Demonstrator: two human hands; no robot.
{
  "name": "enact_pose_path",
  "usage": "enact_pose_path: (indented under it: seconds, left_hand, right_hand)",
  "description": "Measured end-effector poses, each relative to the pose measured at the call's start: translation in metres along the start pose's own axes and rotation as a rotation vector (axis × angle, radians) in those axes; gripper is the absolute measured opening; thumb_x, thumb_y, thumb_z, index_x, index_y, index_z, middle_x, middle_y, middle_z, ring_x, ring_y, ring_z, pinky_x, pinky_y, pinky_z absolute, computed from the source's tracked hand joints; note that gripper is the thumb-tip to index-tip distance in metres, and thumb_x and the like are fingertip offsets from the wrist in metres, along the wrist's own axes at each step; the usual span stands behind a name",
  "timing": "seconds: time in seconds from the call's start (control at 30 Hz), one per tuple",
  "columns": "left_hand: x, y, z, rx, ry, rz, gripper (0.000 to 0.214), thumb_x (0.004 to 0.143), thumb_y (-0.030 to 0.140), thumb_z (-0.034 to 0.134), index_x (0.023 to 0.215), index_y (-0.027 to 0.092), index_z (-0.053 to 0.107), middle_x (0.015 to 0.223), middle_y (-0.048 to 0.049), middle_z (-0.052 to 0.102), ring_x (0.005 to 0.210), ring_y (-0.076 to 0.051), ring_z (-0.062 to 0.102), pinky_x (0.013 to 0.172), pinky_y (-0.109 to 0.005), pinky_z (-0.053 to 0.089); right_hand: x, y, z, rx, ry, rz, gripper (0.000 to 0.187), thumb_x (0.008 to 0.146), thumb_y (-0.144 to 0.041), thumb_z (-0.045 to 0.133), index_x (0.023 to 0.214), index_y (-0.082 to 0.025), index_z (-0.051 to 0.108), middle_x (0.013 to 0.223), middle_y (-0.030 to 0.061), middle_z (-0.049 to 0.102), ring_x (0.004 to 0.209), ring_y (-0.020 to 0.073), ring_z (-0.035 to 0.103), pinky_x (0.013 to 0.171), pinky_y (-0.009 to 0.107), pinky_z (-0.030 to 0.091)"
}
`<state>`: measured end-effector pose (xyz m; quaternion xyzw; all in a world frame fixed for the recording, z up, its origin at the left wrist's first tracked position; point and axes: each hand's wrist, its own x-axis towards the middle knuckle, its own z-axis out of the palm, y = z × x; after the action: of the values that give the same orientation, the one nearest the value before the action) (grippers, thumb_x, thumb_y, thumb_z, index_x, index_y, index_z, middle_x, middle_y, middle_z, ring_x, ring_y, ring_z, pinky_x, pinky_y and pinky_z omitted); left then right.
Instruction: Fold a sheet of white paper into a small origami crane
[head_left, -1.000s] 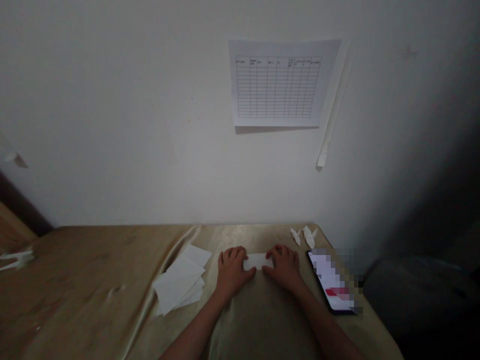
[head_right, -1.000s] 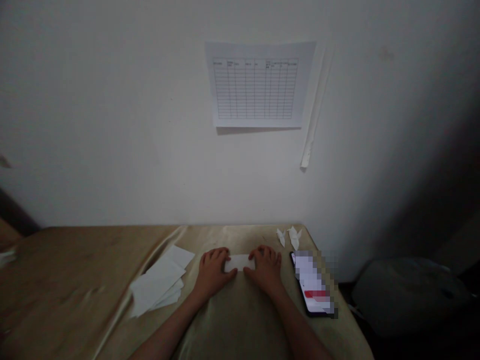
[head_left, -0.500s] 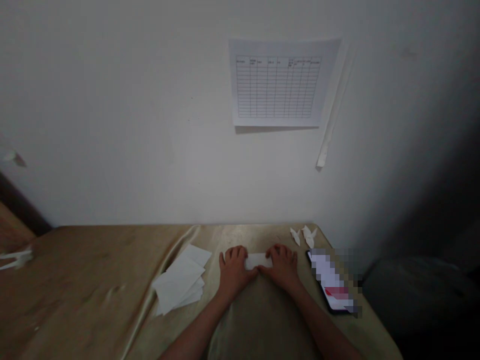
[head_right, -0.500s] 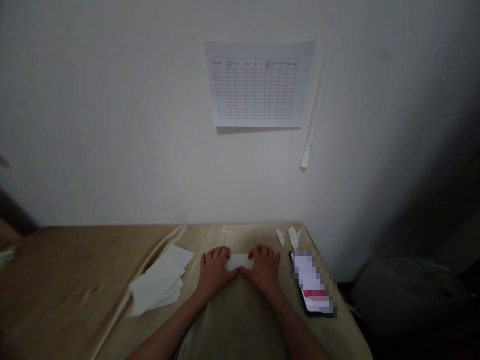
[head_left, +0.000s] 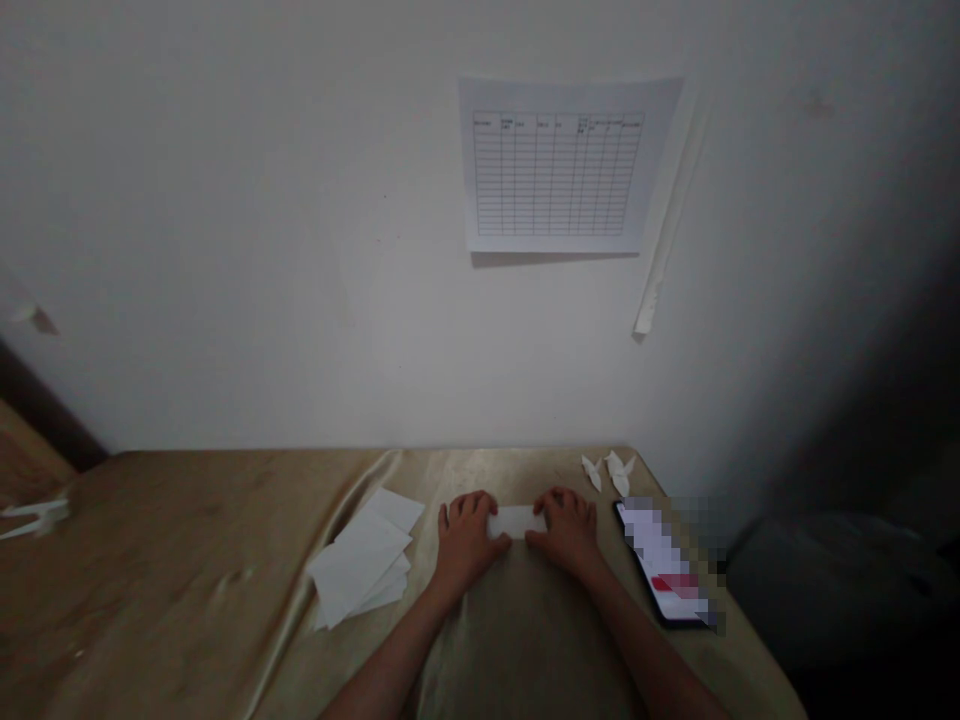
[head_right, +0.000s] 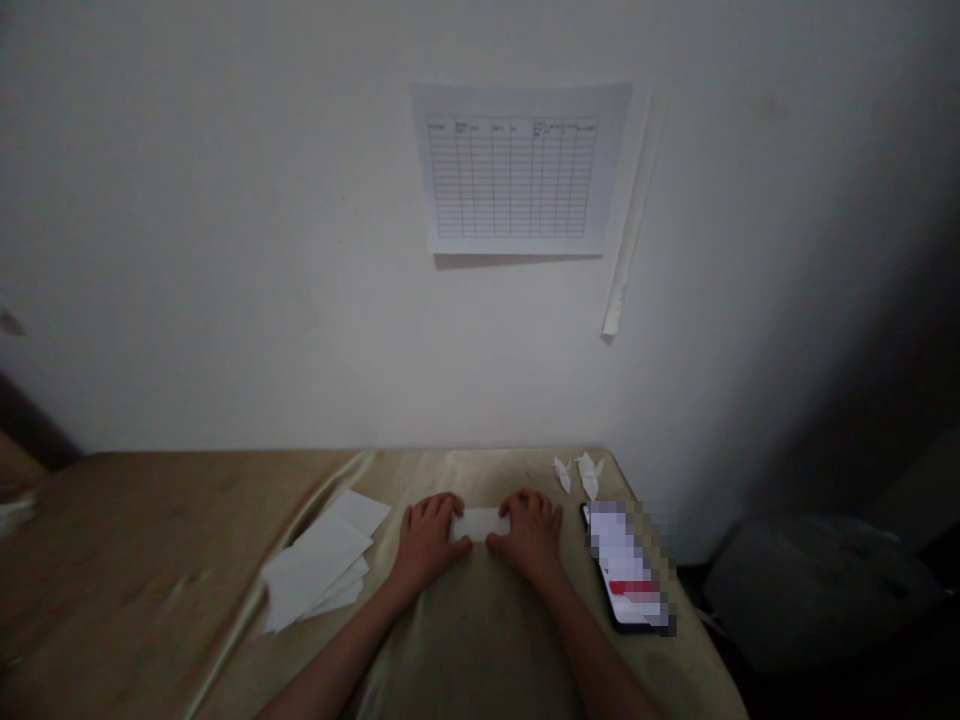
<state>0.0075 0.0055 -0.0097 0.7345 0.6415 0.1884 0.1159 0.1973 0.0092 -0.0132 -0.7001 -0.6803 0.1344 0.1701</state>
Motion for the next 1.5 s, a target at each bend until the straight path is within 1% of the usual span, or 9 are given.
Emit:
enact_pose_path:
  seconds: [0.23,0.47,0.83,1.0,1.13,1.23,1.3,1.4,1.5]
  left_hand:
    - [0.002,-0.008,-0.011,-0.032,-0.075,0.014,0.035,0.073,0.029,0.065,0.107,0.033,0.061,0.135,0.0029,0.06,0.135,-0.028,0.041,0.117,-0.052,0.018]
    - [0.008,-0.022,-0.012,-0.055,-0.127,0.024,0.045,0.071,0.022,0.065,0.113,0.039,0.063,0.143,0.0082,0.057,0.137,-0.025,0.042,0.115,-0.047,0.023]
    - [0.01,-0.034,-0.014,-0.072,-0.139,0.058,0.048,0.073,0.02,0.066,0.116,0.041,0.067,0.144,0.0078,0.058,0.136,-0.024,0.045,0.115,-0.046,0.027]
    - [0.008,-0.041,-0.014,-0.064,-0.119,0.13,0.045,0.075,0.025,0.067,0.117,0.041,0.069,0.144,0.0065,0.059,0.135,-0.026,0.046,0.115,-0.048,0.028]
    - [0.007,-0.045,-0.013,-0.063,-0.122,0.175,0.046,0.074,0.035,0.073,0.12,0.04,0.068,0.146,0.0045,0.057,0.137,-0.028,0.043,0.115,-0.05,0.027]
    - [0.007,-0.043,-0.013,-0.054,-0.13,0.178,0.049,0.073,0.035,0.075,0.121,0.039,0.067,0.146,0.0039,0.058,0.137,-0.029,0.043,0.116,-0.05,0.025]
    - [0.008,-0.041,-0.015,-0.057,-0.13,0.172,0.046,0.076,0.035,0.073,0.121,0.039,0.068,0.143,0.0042,0.06,0.137,-0.028,0.043,0.116,-0.049,0.025]
    - [0.008,-0.041,-0.016,-0.063,-0.13,0.171,0.039,0.08,0.036,0.071,0.119,0.039,0.069,0.14,0.0052,0.063,0.136,-0.027,0.044,0.116,-0.048,0.026]
    - [0.009,-0.043,-0.016,-0.064,-0.134,0.185,0.036,0.083,0.038,0.07,0.119,0.04,0.069,0.139,0.0058,0.064,0.136,-0.027,0.044,0.116,-0.048,0.027]
  right_hand:
    - [0.005,0.009,0.001,0.034,-0.021,-0.001,0.04,0.07,-0.031,0.07,0.11,-0.032,0.067,0.135,0.0055,0.052,0.133,0.0311,0.04,0.113,0.047,0.017]
    - [0.011,0.021,-0.001,0.083,-0.064,-0.018,0.045,0.069,-0.022,0.065,0.113,-0.033,0.068,0.136,0.0045,0.052,0.132,0.0271,0.042,0.113,0.041,0.02]
    - [0.012,0.025,0.0,0.046,-0.084,-0.034,0.052,0.072,-0.02,0.062,0.122,-0.033,0.066,0.141,0.0049,0.051,0.136,0.0253,0.04,0.114,0.039,0.021]
    - [0.009,0.029,0.001,0.037,-0.075,-0.078,0.051,0.078,-0.019,0.057,0.127,-0.033,0.064,0.145,0.006,0.049,0.14,0.0247,0.038,0.115,0.042,0.021]
    - [0.008,0.035,-0.002,0.056,-0.103,-0.147,0.048,0.087,-0.018,0.048,0.129,-0.035,0.063,0.154,0.0009,0.043,0.143,0.0236,0.034,0.118,0.047,0.019]
    - [0.006,0.037,-0.006,0.097,-0.157,-0.173,0.048,0.085,-0.027,0.057,0.132,-0.036,0.061,0.159,-0.0024,0.038,0.148,0.0273,0.026,0.12,0.052,0.012]
    - [0.003,0.036,-0.01,0.122,-0.185,-0.202,0.057,0.079,-0.032,0.065,0.136,-0.035,0.058,0.158,-0.0011,0.039,0.149,0.03,0.022,0.121,0.056,0.006]
    - [-0.001,0.033,-0.014,0.158,-0.181,-0.215,0.058,0.079,-0.034,0.066,0.136,-0.033,0.058,0.155,0.0014,0.044,0.15,0.0308,0.021,0.12,0.061,0.001]
    - [-0.004,0.03,-0.014,0.201,-0.163,-0.223,0.053,0.08,-0.032,0.066,0.133,-0.032,0.061,0.151,0.0026,0.05,0.15,0.0295,0.023,0.12,0.062,0.0]
